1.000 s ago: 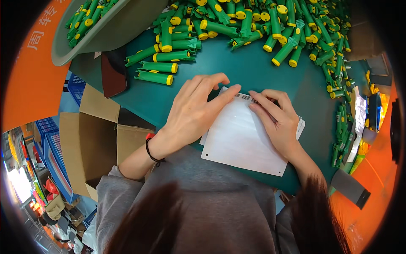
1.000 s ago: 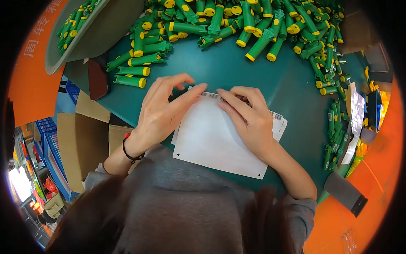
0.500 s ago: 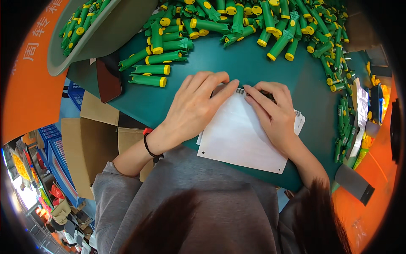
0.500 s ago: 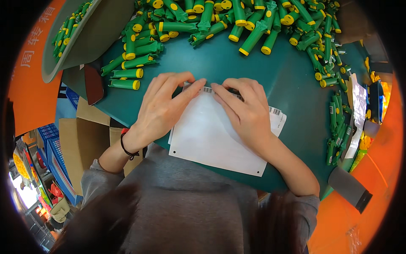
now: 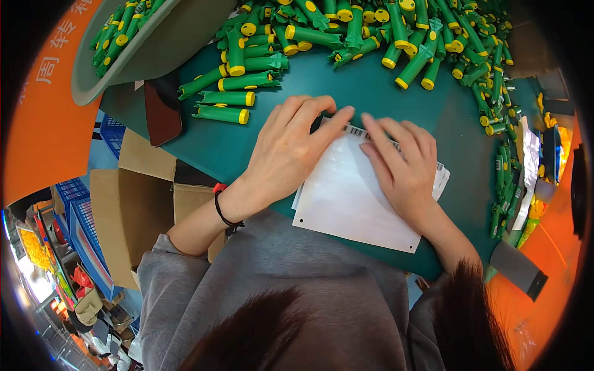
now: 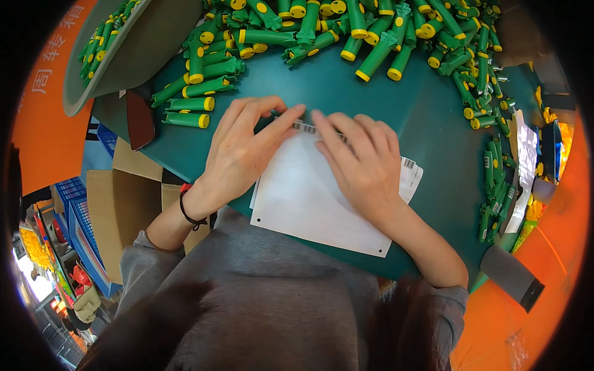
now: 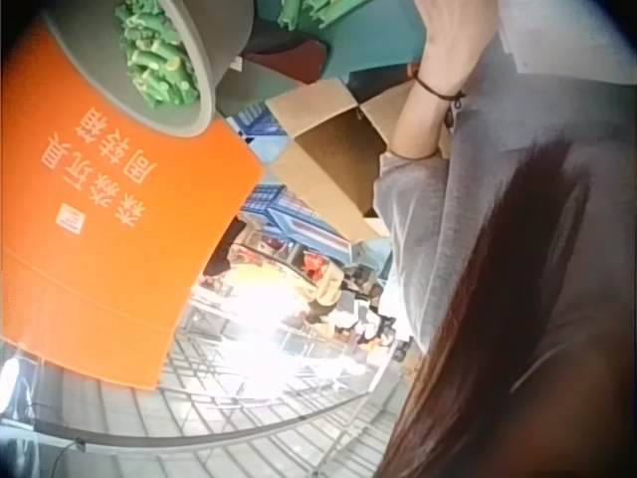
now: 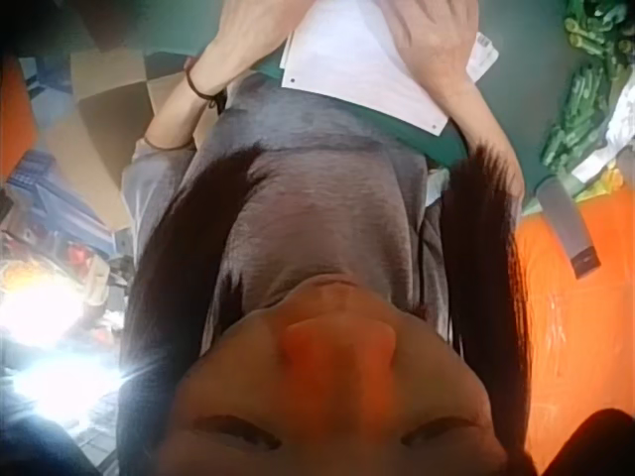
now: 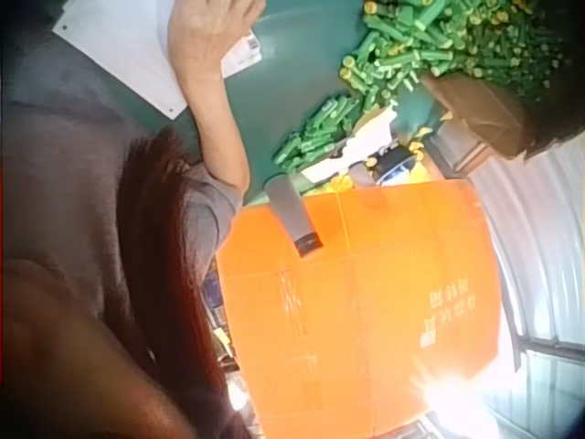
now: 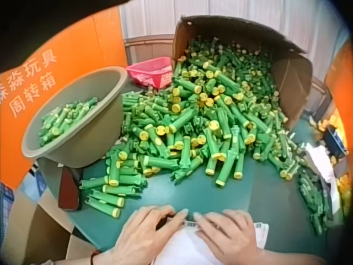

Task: Apply small adhesive labels to cylindrical green components at an assembly station.

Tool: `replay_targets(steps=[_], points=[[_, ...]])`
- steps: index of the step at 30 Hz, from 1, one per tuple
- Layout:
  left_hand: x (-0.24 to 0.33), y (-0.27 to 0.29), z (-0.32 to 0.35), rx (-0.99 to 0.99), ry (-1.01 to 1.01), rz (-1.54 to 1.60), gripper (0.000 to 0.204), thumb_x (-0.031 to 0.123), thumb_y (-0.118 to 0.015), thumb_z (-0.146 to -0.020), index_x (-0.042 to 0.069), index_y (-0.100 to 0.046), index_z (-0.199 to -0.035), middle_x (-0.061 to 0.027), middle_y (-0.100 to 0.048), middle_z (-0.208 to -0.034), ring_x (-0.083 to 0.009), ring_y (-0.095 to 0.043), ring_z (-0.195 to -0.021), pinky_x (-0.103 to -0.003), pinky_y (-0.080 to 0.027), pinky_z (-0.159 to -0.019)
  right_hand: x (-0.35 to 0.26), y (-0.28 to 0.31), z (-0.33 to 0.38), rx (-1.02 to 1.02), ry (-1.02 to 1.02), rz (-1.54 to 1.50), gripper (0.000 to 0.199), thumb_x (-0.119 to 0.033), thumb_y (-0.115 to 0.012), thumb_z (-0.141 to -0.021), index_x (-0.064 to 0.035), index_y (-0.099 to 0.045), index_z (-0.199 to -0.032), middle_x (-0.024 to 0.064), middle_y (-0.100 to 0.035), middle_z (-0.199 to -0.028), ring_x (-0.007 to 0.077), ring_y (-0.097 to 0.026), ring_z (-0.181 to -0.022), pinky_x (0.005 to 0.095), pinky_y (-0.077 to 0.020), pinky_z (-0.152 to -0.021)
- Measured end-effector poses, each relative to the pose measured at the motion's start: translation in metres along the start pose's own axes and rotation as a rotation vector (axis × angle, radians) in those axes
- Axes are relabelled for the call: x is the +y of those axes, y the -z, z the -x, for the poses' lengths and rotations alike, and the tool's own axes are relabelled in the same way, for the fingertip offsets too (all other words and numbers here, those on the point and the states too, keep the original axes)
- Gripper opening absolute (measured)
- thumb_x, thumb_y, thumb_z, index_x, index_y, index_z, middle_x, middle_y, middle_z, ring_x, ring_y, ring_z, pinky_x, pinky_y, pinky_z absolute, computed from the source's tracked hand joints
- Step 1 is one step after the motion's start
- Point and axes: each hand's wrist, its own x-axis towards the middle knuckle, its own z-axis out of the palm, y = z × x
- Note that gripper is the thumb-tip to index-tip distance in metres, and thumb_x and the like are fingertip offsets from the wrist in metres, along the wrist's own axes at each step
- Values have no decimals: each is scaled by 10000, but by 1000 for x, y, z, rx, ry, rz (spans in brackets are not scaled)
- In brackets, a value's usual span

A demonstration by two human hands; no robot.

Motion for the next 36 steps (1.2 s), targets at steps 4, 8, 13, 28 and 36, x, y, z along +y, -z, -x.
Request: replay_targets(steps=[4,8,13,28,36], points=[[-1,6,5,23,-108,-29,417,42,-726,-713,88,-753,-1126,-27,-650,-1078,-225,-605,-939,-335,-513,-790,0,-2,1,-1,-91,-32,334,-124,-791,-817,-107,-756,-1149,9,-667,-1097,235,-597,-983,374,-449,-872],[2,8,11,-26,-131,-17,461,36,-695,-698,92,-752,-1151,-23,-652,-1104,-220,-615,-998,-333,-497,-809,0,-2,6,22,-50,35,329,-128,-792,-818,-113,-758,-1145,6,-669,-1091,222,-602,-964,370,-454,-861],[1,9,10,-7,-128,-77,470,34,-707,-691,91,-752,-1155,-21,-657,-1112,-219,-617,-1022,-343,-487,-839,0,2,6,17,-35,73,337,-141,-796,-814,-115,-757,-1148,8,-672,-1106,227,-603,-966,372,-454,-864],[-1,6,10,7,-138,-120,477,41,-712,-676,93,-756,-1148,-15,-665,-1145,-221,-616,-1009,-355,-480,-857,8,12,13,-41,-161,-12,390,-127,-797,-813,-88,-737,-1196,35,-687,-1128,257,-602,-1027,387,-469,-887],[-2,11,13,-51,-198,-141,406,101,-658,-780,41,-710,-1179,-45,-636,-1201,-217,-593,-1089,-362,-462,-915,5,16,14,23,-136,51,305,-131,-811,-800,-85,-768,-1098,25,-701,-1083,256,-619,-960,388,-486,-868]])
